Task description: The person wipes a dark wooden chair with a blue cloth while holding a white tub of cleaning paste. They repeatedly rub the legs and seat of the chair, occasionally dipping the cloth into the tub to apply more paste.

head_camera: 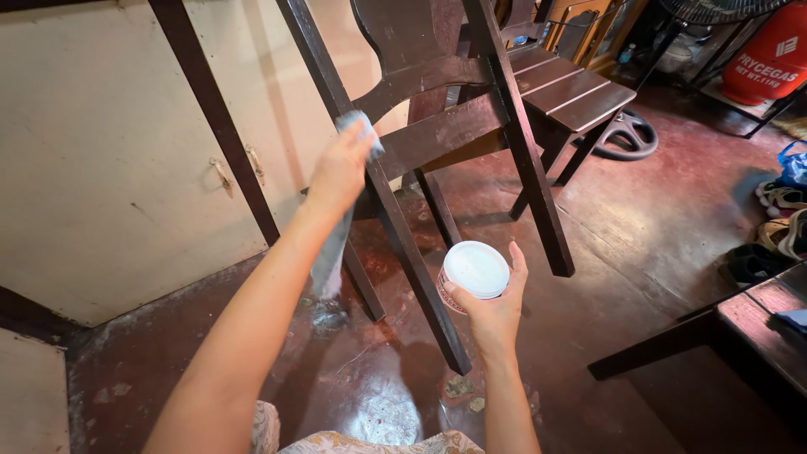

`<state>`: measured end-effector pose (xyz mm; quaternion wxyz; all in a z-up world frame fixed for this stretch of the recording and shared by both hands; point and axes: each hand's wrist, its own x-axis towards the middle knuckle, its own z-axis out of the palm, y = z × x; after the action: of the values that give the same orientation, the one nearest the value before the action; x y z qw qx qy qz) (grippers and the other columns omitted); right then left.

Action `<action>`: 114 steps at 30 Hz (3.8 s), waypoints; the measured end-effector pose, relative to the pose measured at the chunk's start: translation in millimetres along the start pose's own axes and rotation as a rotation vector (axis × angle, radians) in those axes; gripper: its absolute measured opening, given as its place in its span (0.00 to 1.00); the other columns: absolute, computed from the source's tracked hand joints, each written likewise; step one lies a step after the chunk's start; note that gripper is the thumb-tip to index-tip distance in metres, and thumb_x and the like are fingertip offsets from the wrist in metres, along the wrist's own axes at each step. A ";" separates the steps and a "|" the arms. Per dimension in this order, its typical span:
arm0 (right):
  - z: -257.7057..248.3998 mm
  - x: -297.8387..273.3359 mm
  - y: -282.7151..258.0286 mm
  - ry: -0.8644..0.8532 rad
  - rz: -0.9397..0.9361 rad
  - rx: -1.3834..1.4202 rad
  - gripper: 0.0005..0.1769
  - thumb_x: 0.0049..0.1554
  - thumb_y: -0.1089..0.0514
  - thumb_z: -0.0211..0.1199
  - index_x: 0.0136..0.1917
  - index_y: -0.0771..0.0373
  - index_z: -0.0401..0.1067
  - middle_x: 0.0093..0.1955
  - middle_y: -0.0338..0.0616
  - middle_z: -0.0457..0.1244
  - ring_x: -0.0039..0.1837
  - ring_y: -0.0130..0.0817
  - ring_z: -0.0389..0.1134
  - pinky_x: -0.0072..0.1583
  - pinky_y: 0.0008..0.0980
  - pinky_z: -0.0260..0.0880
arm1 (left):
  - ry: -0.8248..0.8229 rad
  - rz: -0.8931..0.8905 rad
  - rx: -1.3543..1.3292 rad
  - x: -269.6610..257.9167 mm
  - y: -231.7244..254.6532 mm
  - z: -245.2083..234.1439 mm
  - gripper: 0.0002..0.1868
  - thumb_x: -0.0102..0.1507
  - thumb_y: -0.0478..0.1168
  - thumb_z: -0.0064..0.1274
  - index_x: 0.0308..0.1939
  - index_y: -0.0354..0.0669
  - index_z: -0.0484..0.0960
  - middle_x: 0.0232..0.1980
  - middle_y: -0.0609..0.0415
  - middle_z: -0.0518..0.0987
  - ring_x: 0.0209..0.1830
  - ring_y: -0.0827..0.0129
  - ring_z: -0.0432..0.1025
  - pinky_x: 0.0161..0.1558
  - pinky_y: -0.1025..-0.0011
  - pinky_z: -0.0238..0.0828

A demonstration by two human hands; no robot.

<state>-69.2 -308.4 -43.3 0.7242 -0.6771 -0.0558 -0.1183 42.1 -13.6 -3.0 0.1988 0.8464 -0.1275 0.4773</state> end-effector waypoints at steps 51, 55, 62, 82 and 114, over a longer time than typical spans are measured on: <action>-84.7 12.2 9.9 0.179 0.027 0.022 0.63 0.39 0.67 0.78 0.80 0.60 0.48 0.70 0.50 0.60 0.69 0.38 0.65 0.66 0.38 0.71 | -0.533 0.326 0.007 -147.5 99.3 43.3 0.12 0.66 0.38 0.48 0.51 0.46 0.81 0.38 0.46 0.80 0.38 0.50 0.76 0.38 0.55 0.74; -78.2 10.4 6.8 0.178 0.045 0.031 0.63 0.38 0.67 0.78 0.81 0.60 0.47 0.70 0.51 0.60 0.69 0.39 0.65 0.66 0.38 0.70 | -0.239 0.199 0.116 -95.2 64.2 11.3 0.17 0.64 0.34 0.48 0.56 0.43 0.82 0.51 0.49 0.83 0.39 0.52 0.74 0.41 0.58 0.75; -60.6 8.1 2.2 0.145 0.099 0.060 0.64 0.37 0.67 0.76 0.80 0.58 0.47 0.69 0.50 0.59 0.68 0.39 0.65 0.64 0.39 0.72 | -0.490 0.203 0.103 -54.4 29.7 0.5 0.14 0.66 0.38 0.49 0.54 0.48 0.84 0.53 0.50 0.83 0.44 0.54 0.76 0.46 0.61 0.75; -22.2 -0.2 -2.2 0.041 0.064 0.071 0.64 0.37 0.68 0.76 0.80 0.58 0.46 0.68 0.51 0.61 0.67 0.39 0.67 0.62 0.38 0.73 | -0.527 0.123 -0.050 -16.0 -13.8 -15.6 0.14 0.65 0.32 0.51 0.52 0.46 0.87 0.55 0.55 0.84 0.40 0.56 0.76 0.44 0.60 0.76; -9.8 5.9 9.1 0.005 0.060 0.032 0.63 0.38 0.67 0.76 0.80 0.58 0.46 0.66 0.49 0.61 0.66 0.38 0.67 0.64 0.39 0.71 | -0.278 0.091 0.017 -43.5 16.3 4.8 0.31 0.52 0.24 0.47 0.56 0.50 0.85 0.62 0.60 0.82 0.38 0.57 0.74 0.48 0.66 0.76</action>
<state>-62.1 -318.2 -51.4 0.7384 -0.6664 -0.0354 -0.0973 16.8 -29.1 -39.0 0.1502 0.8994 -0.1881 0.3649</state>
